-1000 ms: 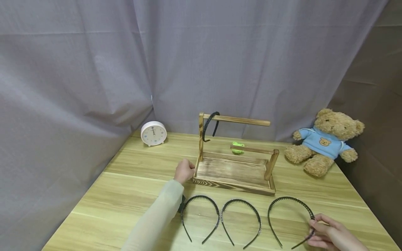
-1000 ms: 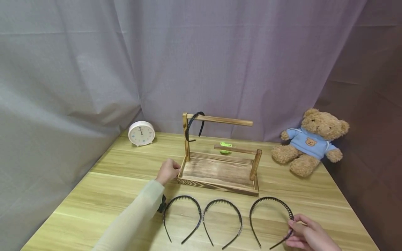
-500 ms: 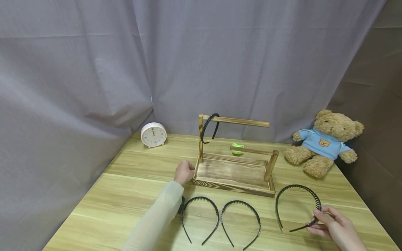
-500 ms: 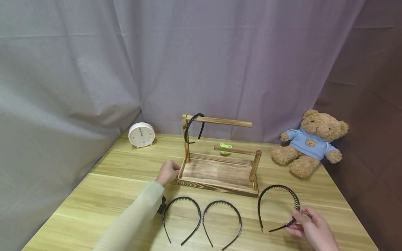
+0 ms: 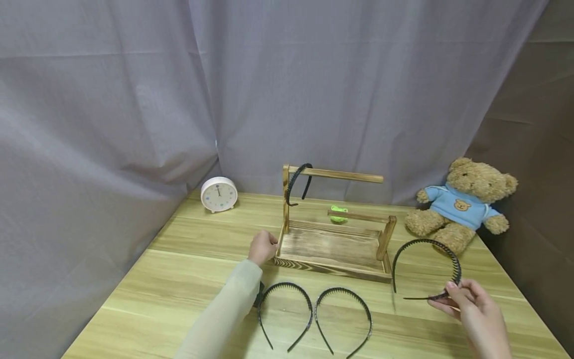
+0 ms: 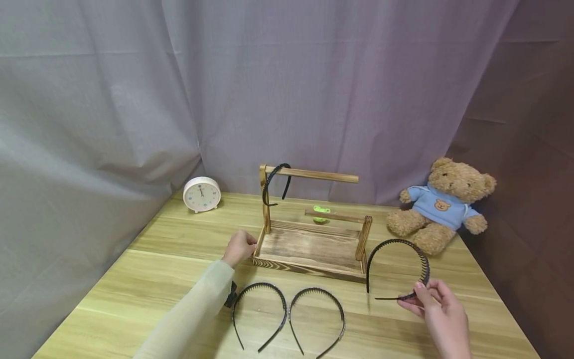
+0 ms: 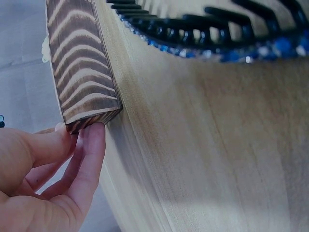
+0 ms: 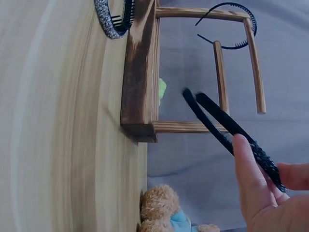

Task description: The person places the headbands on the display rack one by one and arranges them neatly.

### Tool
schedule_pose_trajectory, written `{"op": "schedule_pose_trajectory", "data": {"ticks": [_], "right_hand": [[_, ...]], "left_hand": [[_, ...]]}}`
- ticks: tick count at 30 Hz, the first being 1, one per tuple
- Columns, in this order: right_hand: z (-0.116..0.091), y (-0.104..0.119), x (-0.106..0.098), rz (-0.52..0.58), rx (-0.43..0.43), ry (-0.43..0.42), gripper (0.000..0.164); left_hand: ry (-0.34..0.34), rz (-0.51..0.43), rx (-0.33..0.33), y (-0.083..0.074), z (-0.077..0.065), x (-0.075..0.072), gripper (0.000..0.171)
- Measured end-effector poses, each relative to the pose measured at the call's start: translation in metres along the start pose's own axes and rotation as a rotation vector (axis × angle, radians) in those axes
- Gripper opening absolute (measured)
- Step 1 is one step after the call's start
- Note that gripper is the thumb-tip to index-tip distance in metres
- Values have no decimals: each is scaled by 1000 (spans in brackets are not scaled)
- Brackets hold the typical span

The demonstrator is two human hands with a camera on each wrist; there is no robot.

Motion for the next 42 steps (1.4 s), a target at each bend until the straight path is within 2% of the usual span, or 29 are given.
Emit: {"op": "schedule_pose_trajectory", "data": {"ticks": [4,9,12,16,24,34,37,42], "right_hand": [[-1,6,5,79,-69,-83,19],[-1,13,11,152,-112,-172,20],[0,17,14,231,-145,-217,17],[0,24,20,356,-199,-245,14],[3,35,31,491,-290,-325,16],[10,48,50,532,-422,-292,22],[14,52,57,570,-474,-272,21],[21,56,69,565,-529,-229,21]], "left_hand": [[-4,0,6,0,0,0,11],[-6,0,1,0,0,1,10],[-3,2,-9,1,0,1,10],[1,-3,-15,3,0,2,11],[6,-8,-23,3,0,2,11],[10,1,-14,2,1,3,10],[7,2,-7,2,1,3,10],[10,-3,-8,2,2,2,10]]}}
Point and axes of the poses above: each hand's wrist, its own z-axis towards the middle knuckle, its own x-axis out of the palm, y = z × x, the point moved 4 cm from there along z, towards the middle knuckle, and after that the axes turned 3 degrees about -y, right-handed, at the moved point
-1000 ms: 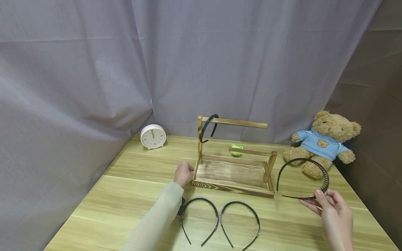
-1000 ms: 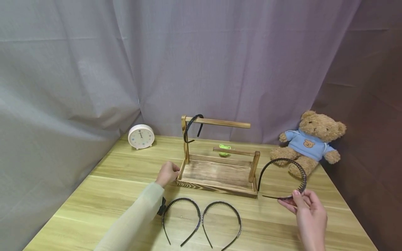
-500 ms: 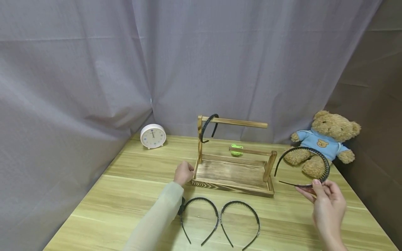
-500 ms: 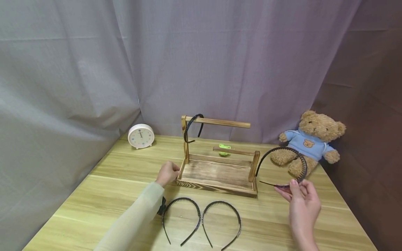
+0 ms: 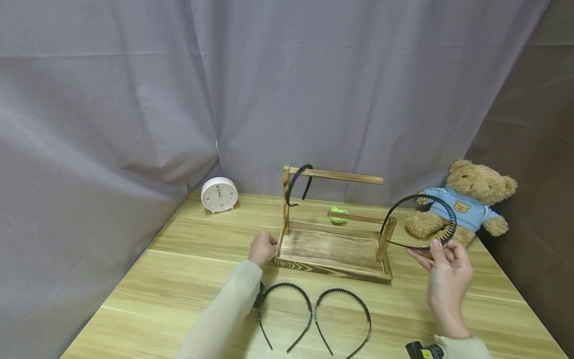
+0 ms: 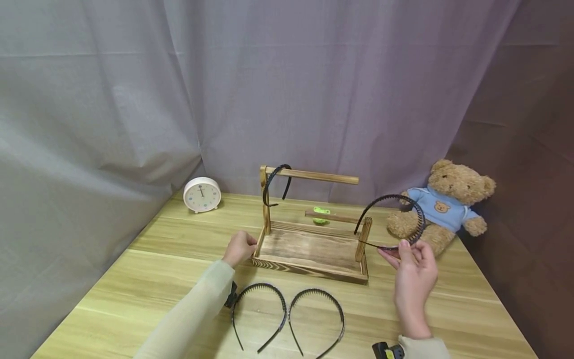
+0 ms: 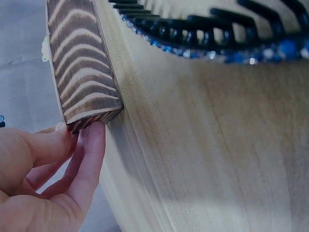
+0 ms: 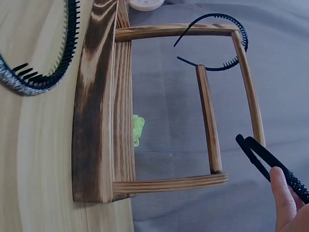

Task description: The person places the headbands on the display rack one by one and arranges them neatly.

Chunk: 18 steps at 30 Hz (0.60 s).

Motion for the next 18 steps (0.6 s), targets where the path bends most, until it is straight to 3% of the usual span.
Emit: {"op": "schedule_pose_trajectory", "data": {"ticks": [18], "right_hand": [[10,-18,15,-47,11,-33,26]], "left_hand": [[3,-9,-15,-1,-2,0,12]]}}
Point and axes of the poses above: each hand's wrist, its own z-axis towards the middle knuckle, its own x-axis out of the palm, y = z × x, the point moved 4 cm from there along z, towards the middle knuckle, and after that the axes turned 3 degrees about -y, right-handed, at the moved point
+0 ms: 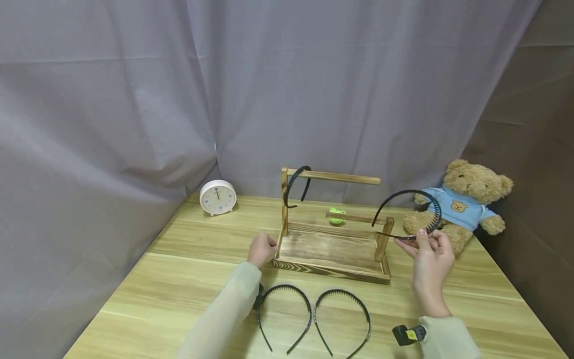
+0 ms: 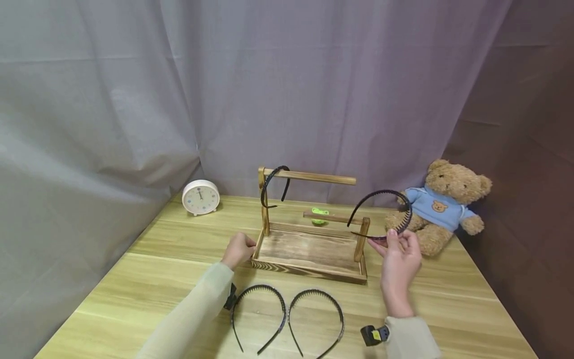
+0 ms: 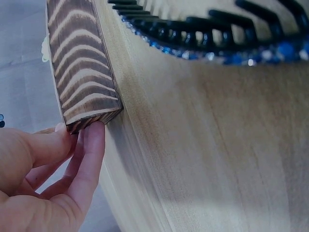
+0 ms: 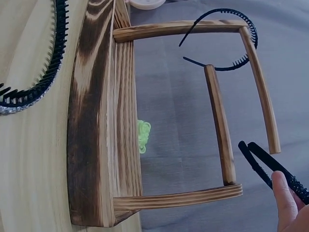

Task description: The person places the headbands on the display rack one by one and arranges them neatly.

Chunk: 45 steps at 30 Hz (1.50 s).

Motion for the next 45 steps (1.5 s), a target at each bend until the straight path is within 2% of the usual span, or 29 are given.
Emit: {"op": "schedule_pose_trajectory", "data": {"ticks": [8,16,29,35,41,45], "right_hand": [[5,-5,7,-83,10,17,28],[9,-9,18,-71,61,10,27],[15,-11,26,-152,106,39,29],[18,-13,34,-149,88,42,28],[18,-17,42,-199,81,53,27],[18,-18,48,-225,57,67,25]], "left_hand": [[-11,6,28,-1,-1,0,10],[-14,-6,27,-1,-2,0,11],[-19,15,34,0,-2,1,11],[-27,18,46,0,-1,0,10],[-6,-1,13,1,-2,0,11],[-6,-6,13,1,-1,0,11]]}}
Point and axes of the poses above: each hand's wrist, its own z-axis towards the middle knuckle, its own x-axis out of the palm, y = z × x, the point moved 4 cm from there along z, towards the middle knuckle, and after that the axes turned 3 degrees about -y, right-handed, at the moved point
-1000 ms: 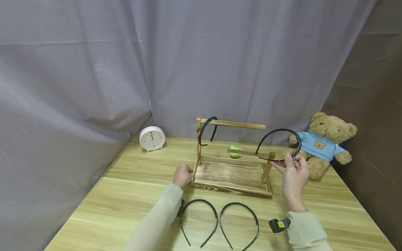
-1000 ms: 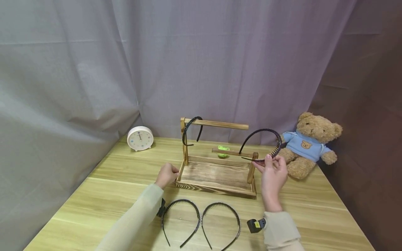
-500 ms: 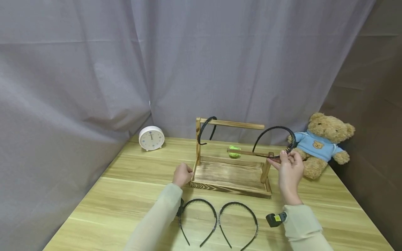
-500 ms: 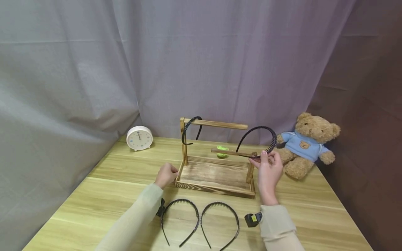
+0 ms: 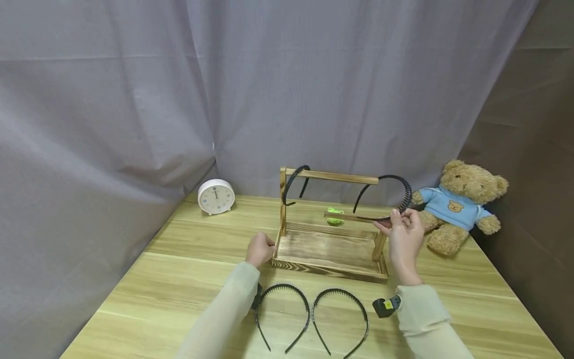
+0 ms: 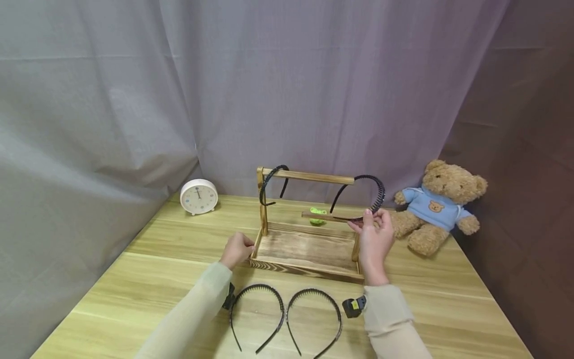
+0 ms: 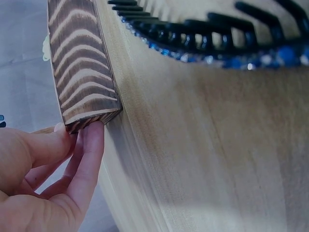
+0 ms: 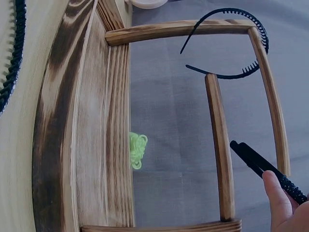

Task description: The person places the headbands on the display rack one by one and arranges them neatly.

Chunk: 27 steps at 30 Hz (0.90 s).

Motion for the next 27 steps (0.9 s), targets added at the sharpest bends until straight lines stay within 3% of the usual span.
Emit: {"op": "schedule_pose_trajectory", "data": {"ticks": [9,17,27], "right_hand": [[-8,2,13,41,-12,7,20],[-16,2,26,-69,-19,41,22],[-22,0,41,-131,-44,88,21]], "left_hand": [[1,14,1,-1,0,-1,10],[-3,16,-4,-1,-1,-2,10],[-3,22,-11,-2,-1,-1,10]]}}
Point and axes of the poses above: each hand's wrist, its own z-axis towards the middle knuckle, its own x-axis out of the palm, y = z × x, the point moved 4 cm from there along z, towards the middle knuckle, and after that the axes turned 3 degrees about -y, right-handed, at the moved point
